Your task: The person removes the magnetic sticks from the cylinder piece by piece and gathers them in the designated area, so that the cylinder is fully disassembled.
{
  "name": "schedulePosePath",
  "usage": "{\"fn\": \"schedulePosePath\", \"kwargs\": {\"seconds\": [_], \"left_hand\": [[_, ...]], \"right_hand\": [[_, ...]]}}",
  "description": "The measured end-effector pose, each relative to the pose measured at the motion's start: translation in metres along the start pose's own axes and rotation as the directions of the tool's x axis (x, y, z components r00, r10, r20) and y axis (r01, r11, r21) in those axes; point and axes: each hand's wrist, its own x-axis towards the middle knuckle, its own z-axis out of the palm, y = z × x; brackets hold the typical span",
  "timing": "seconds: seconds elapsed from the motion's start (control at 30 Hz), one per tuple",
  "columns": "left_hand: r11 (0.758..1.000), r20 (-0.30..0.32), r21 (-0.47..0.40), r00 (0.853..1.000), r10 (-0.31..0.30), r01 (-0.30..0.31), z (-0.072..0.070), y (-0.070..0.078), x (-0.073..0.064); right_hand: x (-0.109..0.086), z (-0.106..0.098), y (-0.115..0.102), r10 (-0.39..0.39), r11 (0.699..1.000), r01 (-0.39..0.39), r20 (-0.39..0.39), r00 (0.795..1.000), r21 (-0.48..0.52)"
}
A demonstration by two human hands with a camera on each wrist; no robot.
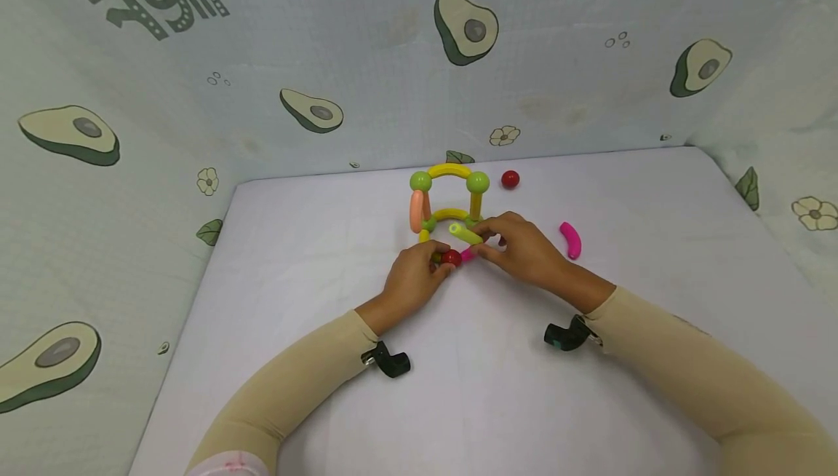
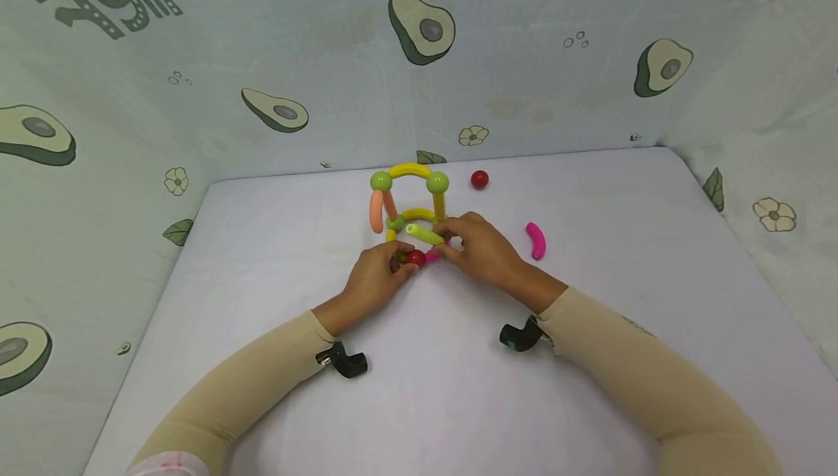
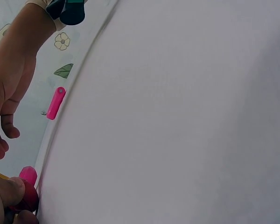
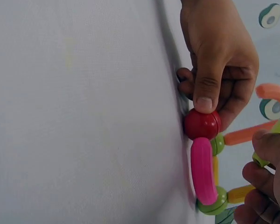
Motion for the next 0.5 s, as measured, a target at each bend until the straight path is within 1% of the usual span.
{"fn": "schedulePosePath", "kwargs": {"seconds": [0.37, 0.5], "left_hand": [[1.0, 0.004, -0.002, 1.0, -0.006, 0.006, 0.0, 0.001, -0.001], [1.0, 0.005, -0.004, 1.0, -0.006, 0.006, 0.0, 0.0, -0.001]], "right_hand": [[-0.004, -0.015, 0.013, -0.012, 1.0, 0.011, -0.041, 0.999, -0.024], [-0.006, -0.022, 0.017, 0.008, 1.0, -0.009, -0.041, 0.999, -0.026]]}}
